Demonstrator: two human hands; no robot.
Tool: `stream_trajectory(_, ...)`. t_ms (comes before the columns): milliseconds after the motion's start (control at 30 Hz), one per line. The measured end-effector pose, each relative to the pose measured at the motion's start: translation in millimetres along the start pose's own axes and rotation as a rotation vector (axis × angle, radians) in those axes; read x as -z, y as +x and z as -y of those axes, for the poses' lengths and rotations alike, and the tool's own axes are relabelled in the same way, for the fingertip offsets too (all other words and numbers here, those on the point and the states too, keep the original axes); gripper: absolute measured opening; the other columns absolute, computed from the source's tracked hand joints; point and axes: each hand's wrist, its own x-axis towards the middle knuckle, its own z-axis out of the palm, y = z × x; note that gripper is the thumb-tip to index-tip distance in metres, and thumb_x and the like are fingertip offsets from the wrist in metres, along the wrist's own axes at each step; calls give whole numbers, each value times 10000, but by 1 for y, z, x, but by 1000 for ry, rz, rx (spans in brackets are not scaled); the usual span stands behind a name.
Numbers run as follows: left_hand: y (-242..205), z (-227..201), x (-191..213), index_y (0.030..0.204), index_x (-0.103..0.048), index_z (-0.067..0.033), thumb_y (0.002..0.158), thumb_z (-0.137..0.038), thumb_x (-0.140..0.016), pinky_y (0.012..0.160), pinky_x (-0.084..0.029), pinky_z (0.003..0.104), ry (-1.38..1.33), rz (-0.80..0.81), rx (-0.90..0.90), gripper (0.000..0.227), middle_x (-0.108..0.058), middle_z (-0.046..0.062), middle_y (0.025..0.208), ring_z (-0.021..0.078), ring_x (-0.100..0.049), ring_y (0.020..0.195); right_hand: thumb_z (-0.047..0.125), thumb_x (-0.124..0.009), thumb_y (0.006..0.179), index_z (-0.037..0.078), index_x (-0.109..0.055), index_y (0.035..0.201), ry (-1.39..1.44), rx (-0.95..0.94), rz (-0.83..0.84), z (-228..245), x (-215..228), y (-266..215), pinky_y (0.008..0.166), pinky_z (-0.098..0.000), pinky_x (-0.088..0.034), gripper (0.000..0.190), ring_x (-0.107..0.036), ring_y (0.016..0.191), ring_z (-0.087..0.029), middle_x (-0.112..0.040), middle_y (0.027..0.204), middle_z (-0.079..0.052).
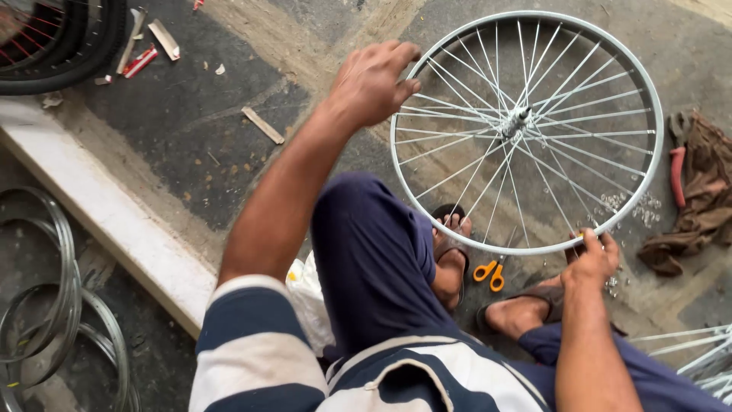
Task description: The person sits on the floor and installs spokes into a bicycle wheel rim, threading them through the rim holes and securing them with nipples. The person rotates the wheel to access different sections and continues adding spokes around the circumference.
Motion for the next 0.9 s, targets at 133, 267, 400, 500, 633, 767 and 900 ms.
stream_trajectory(133,-82,-52,56,1278,-649,-110,991,-310,-711,883,-550,425,-177,-119,9,355,-732,96,1167,223,-713,1010,2,-703,943,177,-505,1460,-43,-40,38,1,-6,-7,715,-337,-583,580,-695,801,-192,-687,1079,-33)
stream_trajectory(267,-109,-93,97,1282,-646,-70,1047,-295,-693,830,-600,381,-260,-279,-139,329,-756,96,1071,212,-747,966,9,-703,942,168,-494,1512,-208,-89,64,6,-13,-13,697,-353,-577,628,-690,820,-191,-683,1095,-37)
stream_trajectory(400,-95,-109,107,1241,-666,-52,1042,-321,-711,822,-607,375,-325,-360,-245,337,-766,99,1040,194,-760,936,-35,-705,934,149,-444,1543,-337,-55,63,3,-15,-24,718,-364,-595,688,-693,882,-183,-681,1115,-69)
stream_trajectory(500,-65,-73,91,1212,-685,-37,1032,-354,-726,826,-636,350,-495,-264,-153,367,-769,94,1029,181,-770,940,-61,-703,921,147,-423,1548,-359,-43,65,-1,-13,-29,710,-355,-595,718,-688,881,-190,-679,1118,-80)
stream_trajectory(633,-35,26,-20,1150,-742,-34,969,-345,-707,837,-598,373,-618,-360,195,361,-786,124,1019,219,-754,922,-79,-701,926,100,-426,1521,-374,-70,21,-8,-8,-15,704,-355,-605,679,-692,885,-196,-671,1122,-91)
stream_trajectory(767,-48,111,-194,1149,-747,-72,989,-335,-652,864,-547,385,-490,-199,604,322,-772,143,1082,241,-708,1004,-107,-676,927,115,-398,1538,-318,-91,79,-11,12,-13,752,-359,-608,708,-672,922,-215,-630,1131,-90)
stream_trajectory(900,-73,153,-316,1158,-717,-112,1025,-324,-607,692,-554,333,-1245,-37,1120,274,-747,62,974,188,-711,836,-111,-653,972,78,-367,1572,-329,-107,128,-6,30,-21,842,-365,-618,691,-678,1045,-232,-658,1241,-128)
